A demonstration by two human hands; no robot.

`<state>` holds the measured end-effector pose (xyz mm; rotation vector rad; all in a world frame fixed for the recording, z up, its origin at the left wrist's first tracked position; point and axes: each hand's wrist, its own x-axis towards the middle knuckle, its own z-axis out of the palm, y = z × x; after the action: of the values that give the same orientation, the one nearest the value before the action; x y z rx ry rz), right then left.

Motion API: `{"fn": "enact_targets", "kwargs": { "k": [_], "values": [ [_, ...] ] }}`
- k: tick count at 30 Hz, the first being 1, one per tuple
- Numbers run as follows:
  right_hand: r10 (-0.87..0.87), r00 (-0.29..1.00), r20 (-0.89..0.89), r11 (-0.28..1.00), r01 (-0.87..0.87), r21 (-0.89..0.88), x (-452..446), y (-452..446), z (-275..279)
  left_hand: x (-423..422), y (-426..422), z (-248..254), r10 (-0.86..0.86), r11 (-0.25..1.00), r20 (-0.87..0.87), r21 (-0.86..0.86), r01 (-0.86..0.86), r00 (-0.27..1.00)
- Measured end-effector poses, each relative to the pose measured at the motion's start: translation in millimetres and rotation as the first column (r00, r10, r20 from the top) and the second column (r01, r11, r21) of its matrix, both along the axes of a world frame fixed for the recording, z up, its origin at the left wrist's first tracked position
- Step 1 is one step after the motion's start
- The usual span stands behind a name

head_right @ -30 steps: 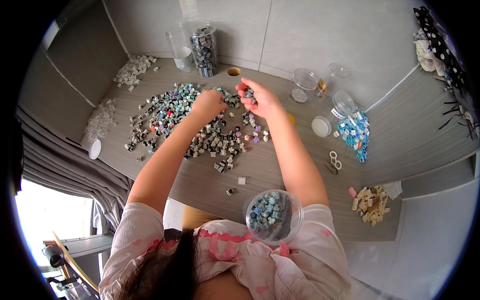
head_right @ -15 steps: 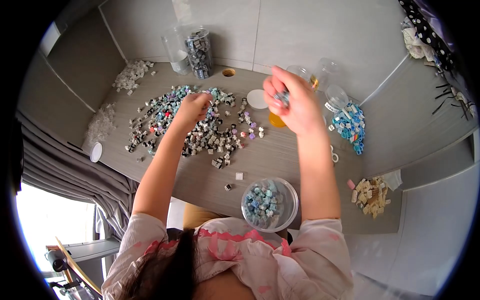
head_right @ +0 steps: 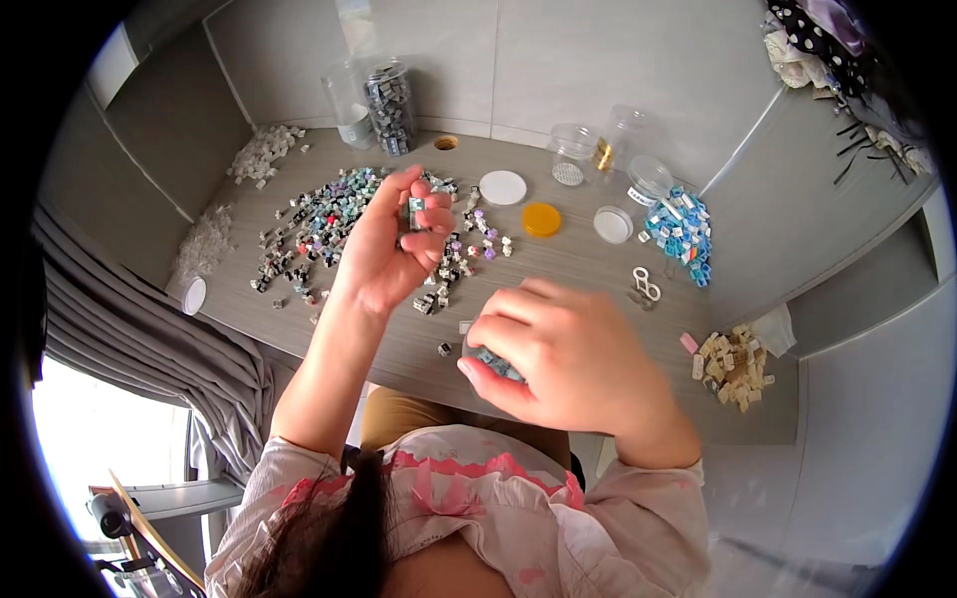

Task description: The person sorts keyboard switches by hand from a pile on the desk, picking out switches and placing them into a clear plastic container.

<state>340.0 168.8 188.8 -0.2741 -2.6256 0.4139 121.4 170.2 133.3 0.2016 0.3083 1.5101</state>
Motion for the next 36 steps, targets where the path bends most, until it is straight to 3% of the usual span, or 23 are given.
{"fn": "enact_targets", "kwargs": {
  "k": [1,2,3,4,5,6,7,9,11,13,16,18,21,23,24,25,26,27,29,31,33,36],
  "values": [
    [-0.004,0.999,-0.033,1.000,0.005,0.011,1,-3,-3,14,-7,11,0.005,0.999,-0.039,0.051,-0.003,0.999],
    [0.019,0.996,-0.092,0.999,-0.016,0.031,2,-3,-8,34,-17,27,0.122,0.992,-0.278,0.053,-0.112,0.953],
    [0.045,0.988,-0.150,0.998,-0.037,0.053,2,-3,-15,45,-28,38,0.103,0.993,-0.466,0.098,-0.065,0.879],
    [0.073,0.976,-0.207,0.995,-0.058,0.077,3,-2,-19,63,-34,41,0.211,0.976,-0.607,0.178,-0.127,0.766],
    [0.102,0.950,-0.297,0.995,-0.103,0.014,7,2,-20,70,-40,43,0.256,0.958,-0.739,0.279,-0.062,0.623],
    [0.122,0.915,-0.385,0.988,-0.151,-0.045,17,8,-19,76,-37,37,0.496,0.849,-0.786,0.528,-0.016,0.369],
    [0.134,0.872,-0.470,0.974,-0.203,-0.099,27,16,-19,80,-35,32,0.709,0.689,-0.697,0.717,0.105,0.104],
    [0.074,0.639,-0.766,0.842,-0.451,-0.296,36,39,-33,87,-45,31,0.694,0.702,-0.720,0.681,0.210,0.013],
    [-0.101,0.514,-0.852,0.759,-0.514,-0.400,36,60,-35,92,-48,28,0.694,0.716,-0.710,0.661,0.226,-0.122],
    [-0.200,0.510,-0.837,0.718,-0.505,-0.479,27,85,-42,92,-52,30,0.696,0.718,-0.656,0.638,0.279,-0.291],
    [-0.316,0.592,-0.742,0.713,-0.367,-0.597,-8,117,-51,93,-55,25,0.725,0.689,-0.608,0.639,0.343,-0.323],
    [-0.379,0.792,-0.478,0.746,-0.045,-0.665,-42,138,-61,90,-57,23,0.739,0.674,-0.593,0.633,0.381,-0.320],
    [-0.269,0.915,-0.301,0.890,0.117,-0.440,-105,187,-112,79,-55,20,0.806,0.588,-0.572,0.745,0.316,-0.149],
    [-0.295,0.950,-0.105,0.898,0.238,-0.371,-137,197,-125,62,-50,15,0.771,0.633,-0.633,0.747,0.203,-0.073],
    [-0.261,0.959,-0.114,0.945,0.229,-0.234,-150,210,-139,50,-44,11,0.753,0.654,-0.657,0.743,0.146,-0.032],
    [-0.226,0.967,-0.118,0.972,0.215,-0.094,-164,223,-157,36,-32,4,0.768,0.640,-0.633,0.765,0.072,-0.098],
    [-0.192,0.974,-0.118,0.979,0.199,0.047,-174,231,-167,18,-20,-4,0.644,0.757,-0.756,0.652,-0.045,-0.121],
    [-0.180,0.981,-0.074,0.983,0.181,0.010,-181,232,-169,2,-6,-12,0.491,0.833,-0.852,0.521,-0.188,-0.183],
    [-0.166,0.986,0.012,0.984,0.166,-0.058,-191,237,-170,-43,34,-54,0.426,0.795,-0.852,0.513,-0.323,-0.306],
    [-0.199,0.976,0.084,0.974,0.207,-0.090,-200,242,-178,-86,65,-90,0.355,0.748,-0.771,0.574,-0.334,-0.529],
    [-0.207,0.969,0.133,0.956,0.229,-0.184,-206,243,-185,-117,94,-121,0.283,0.753,-0.746,0.562,-0.342,-0.603],
    [-0.186,0.976,0.116,0.963,0.205,-0.176,-209,242,-189,-128,117,-145,0.145,0.790,-0.718,0.498,-0.357,-0.681]
  ]
}}
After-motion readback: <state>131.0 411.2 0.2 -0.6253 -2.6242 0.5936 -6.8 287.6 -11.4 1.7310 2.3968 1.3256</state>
